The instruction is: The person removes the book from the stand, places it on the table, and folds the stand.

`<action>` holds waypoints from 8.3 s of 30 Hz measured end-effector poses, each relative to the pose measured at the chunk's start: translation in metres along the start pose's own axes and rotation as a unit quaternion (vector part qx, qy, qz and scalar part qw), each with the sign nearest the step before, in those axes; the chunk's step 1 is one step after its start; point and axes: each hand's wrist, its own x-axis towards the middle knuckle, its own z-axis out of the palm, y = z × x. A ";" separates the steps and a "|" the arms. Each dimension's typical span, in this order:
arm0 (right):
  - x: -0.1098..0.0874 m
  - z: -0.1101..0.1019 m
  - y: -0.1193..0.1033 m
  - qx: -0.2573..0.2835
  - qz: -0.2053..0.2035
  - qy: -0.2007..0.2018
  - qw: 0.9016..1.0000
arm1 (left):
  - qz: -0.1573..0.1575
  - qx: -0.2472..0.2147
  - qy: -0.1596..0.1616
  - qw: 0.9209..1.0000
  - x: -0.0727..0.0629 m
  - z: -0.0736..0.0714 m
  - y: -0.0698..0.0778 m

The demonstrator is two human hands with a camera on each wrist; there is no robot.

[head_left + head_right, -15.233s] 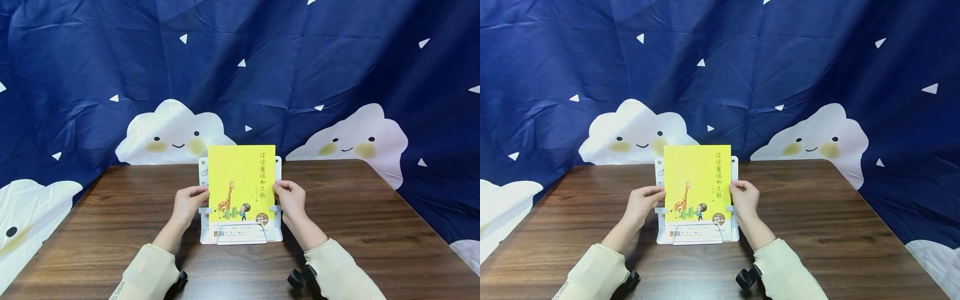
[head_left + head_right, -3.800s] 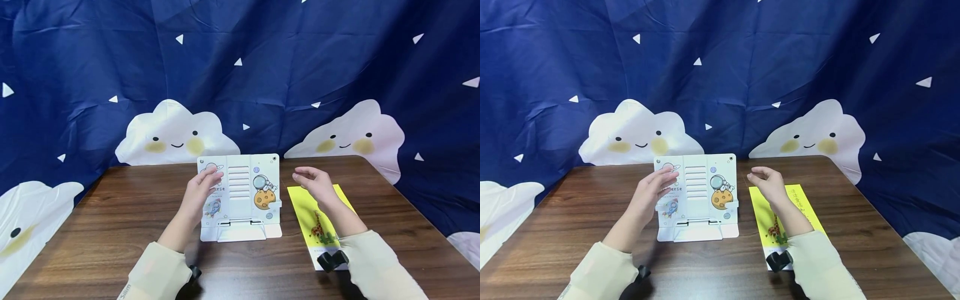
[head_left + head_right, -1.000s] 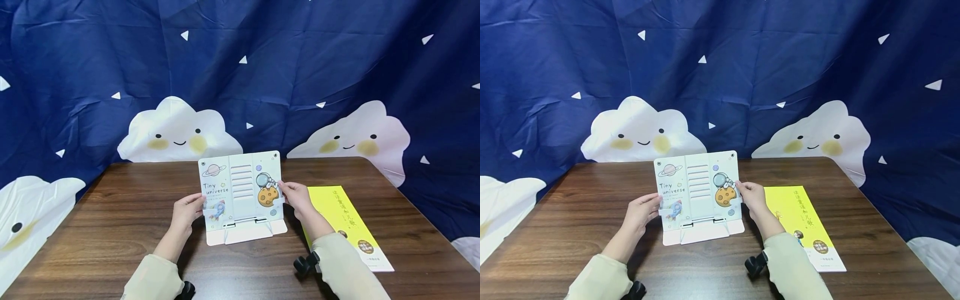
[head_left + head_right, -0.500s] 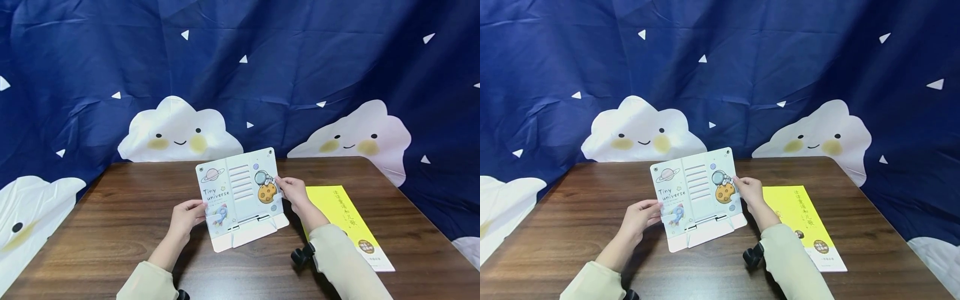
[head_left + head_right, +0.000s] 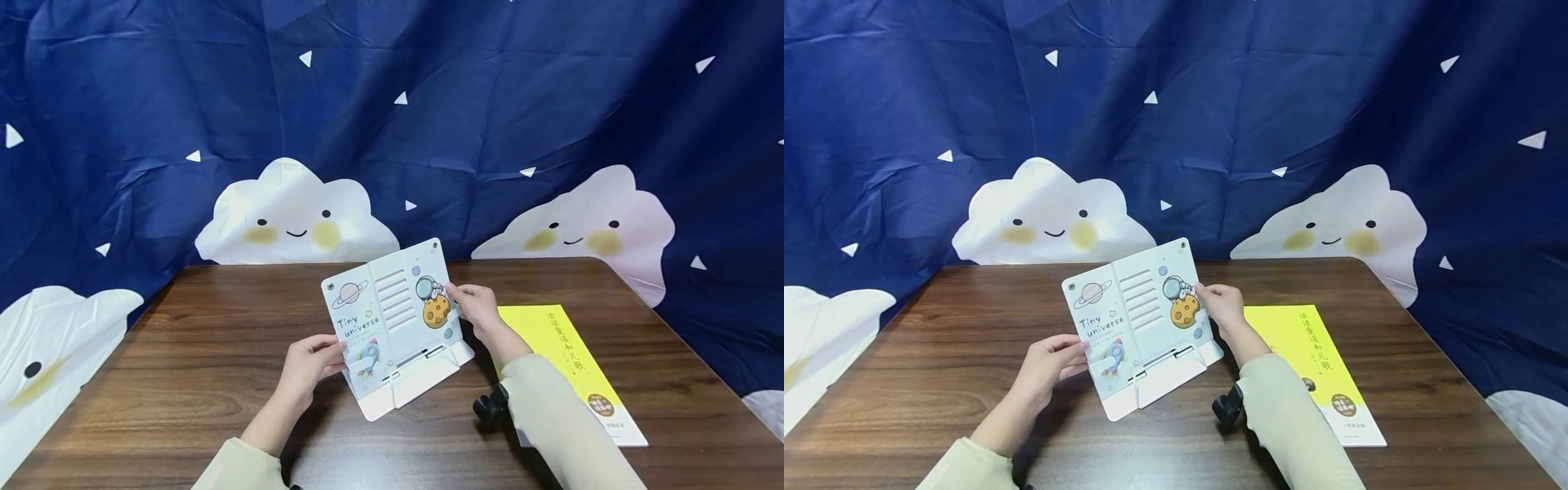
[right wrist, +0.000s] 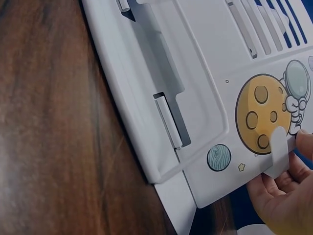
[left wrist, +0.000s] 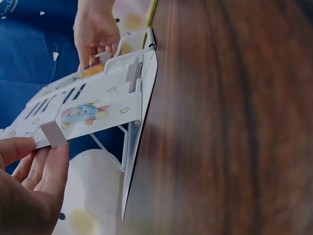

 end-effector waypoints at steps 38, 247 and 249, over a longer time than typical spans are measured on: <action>0.022 0.026 -0.006 -0.021 -0.026 -0.020 0.999 | -0.012 -0.023 -0.082 0.996 -0.054 0.031 0.018; -0.133 0.007 0.025 -0.111 -0.254 -0.139 0.951 | 0.120 0.402 -0.207 0.884 0.019 0.054 0.040; -0.133 0.007 0.026 -0.106 -0.258 -0.137 0.950 | 0.116 0.393 -0.207 0.889 0.020 0.052 0.039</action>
